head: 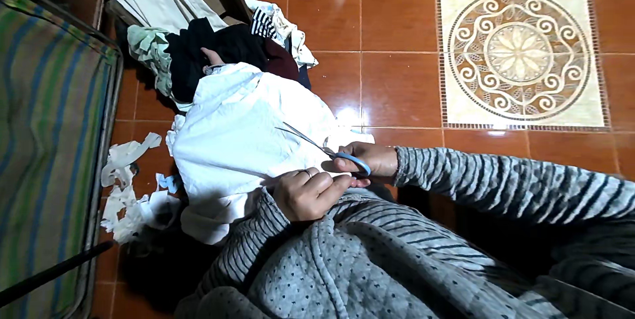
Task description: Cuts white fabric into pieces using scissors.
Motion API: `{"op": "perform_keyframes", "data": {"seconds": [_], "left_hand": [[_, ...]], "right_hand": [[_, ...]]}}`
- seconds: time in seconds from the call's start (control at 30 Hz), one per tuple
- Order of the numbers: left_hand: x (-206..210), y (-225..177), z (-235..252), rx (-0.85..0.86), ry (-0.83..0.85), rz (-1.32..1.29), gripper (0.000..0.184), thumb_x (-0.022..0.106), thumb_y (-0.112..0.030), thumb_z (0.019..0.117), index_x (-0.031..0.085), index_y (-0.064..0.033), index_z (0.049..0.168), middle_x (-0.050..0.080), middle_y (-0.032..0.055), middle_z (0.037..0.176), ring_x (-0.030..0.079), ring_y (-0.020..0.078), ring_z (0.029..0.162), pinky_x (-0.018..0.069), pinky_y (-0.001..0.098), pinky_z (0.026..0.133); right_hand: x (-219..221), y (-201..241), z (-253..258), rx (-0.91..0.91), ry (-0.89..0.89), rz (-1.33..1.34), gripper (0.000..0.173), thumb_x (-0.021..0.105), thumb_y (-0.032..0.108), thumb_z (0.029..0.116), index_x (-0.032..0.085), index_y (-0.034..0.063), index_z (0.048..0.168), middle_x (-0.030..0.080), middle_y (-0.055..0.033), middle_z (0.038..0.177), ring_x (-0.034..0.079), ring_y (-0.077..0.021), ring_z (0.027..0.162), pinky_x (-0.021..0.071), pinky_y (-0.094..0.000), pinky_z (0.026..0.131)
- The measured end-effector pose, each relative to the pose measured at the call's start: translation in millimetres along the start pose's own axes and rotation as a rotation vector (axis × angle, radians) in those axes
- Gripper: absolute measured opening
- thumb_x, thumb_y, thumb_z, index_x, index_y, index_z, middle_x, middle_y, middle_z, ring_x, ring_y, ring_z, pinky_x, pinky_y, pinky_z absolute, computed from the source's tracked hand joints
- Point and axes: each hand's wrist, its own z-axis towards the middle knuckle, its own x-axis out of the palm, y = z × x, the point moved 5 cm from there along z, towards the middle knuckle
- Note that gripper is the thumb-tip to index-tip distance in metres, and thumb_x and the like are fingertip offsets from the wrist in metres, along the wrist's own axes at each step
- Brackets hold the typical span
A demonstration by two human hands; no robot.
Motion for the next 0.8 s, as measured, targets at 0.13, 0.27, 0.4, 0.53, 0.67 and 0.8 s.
{"op": "perform_keyframes", "data": {"seconds": [0.13,0.27,0.4,0.53,0.67,0.8], "left_hand": [[0.3,-0.7,0.2,0.006,-0.006,0.000,0.014,0.066,-0.016,0.0981,0.077,-0.0073,0.101,0.051,0.0039,0.061,0.047,0.0179,0.053,0.0380,0.0270,0.049],[-0.9,-1.4,0.9,0.005,-0.013,-0.010,0.016,0.065,-0.018,0.0995,0.077,-0.0077,0.100,0.052,0.0038,0.061,0.048,0.0178,0.053,0.0381,0.0267,0.049],[-0.9,-2.7,2.1,0.004,-0.007,-0.011,0.014,0.066,-0.018,0.0989,0.077,-0.0084,0.099,0.053,0.0034,0.061,0.049,0.0180,0.054,0.0396,0.0267,0.050],[-1.2,-2.7,2.6,0.003,-0.010,-0.009,0.016,0.066,-0.019,0.0993,0.077,-0.0078,0.099,0.052,0.0032,0.061,0.049,0.0177,0.054,0.0396,0.0267,0.050],[-0.8,-2.5,2.0,0.004,-0.002,-0.016,0.015,0.066,-0.018,0.0991,0.077,-0.0080,0.101,0.052,0.0036,0.061,0.049,0.0179,0.053,0.0391,0.0268,0.049],[-1.3,-2.0,1.5,0.002,0.008,-0.016,0.015,0.065,-0.017,0.0995,0.077,-0.0077,0.102,0.051,0.0038,0.061,0.047,0.0180,0.052,0.0382,0.0273,0.048]], "right_hand": [[1.6,-2.0,-1.4,-0.013,0.017,0.012,0.032,0.070,0.043,0.0946,0.061,0.0158,0.080,0.065,0.0048,0.062,0.061,-0.0016,0.049,0.0474,-0.0143,0.045],[7.6,1.1,-1.1,-0.035,0.059,-0.004,0.037,0.063,0.057,0.0940,0.061,0.0200,0.087,0.066,0.0099,0.067,0.061,0.0004,0.056,0.0502,-0.0153,0.054],[9.4,3.9,1.5,-0.054,0.072,0.022,0.047,0.063,0.068,0.0881,0.061,0.0214,0.092,0.064,0.0118,0.068,0.059,0.0019,0.056,0.0493,-0.0148,0.055],[9.6,3.6,2.9,-0.064,0.083,0.036,0.045,0.065,0.067,0.0878,0.061,0.0219,0.089,0.064,0.0114,0.068,0.059,0.0019,0.056,0.0488,-0.0146,0.054],[7.7,0.4,4.2,-0.084,0.083,0.046,0.046,0.070,0.067,0.0848,0.061,0.0218,0.083,0.063,0.0099,0.064,0.058,0.0013,0.053,0.0471,-0.0144,0.051],[6.6,-1.7,1.2,-0.081,0.009,0.075,0.039,0.072,0.054,0.0894,0.061,0.0184,0.077,0.063,0.0067,0.059,0.057,0.0006,0.047,0.0438,-0.0137,0.044]]}}
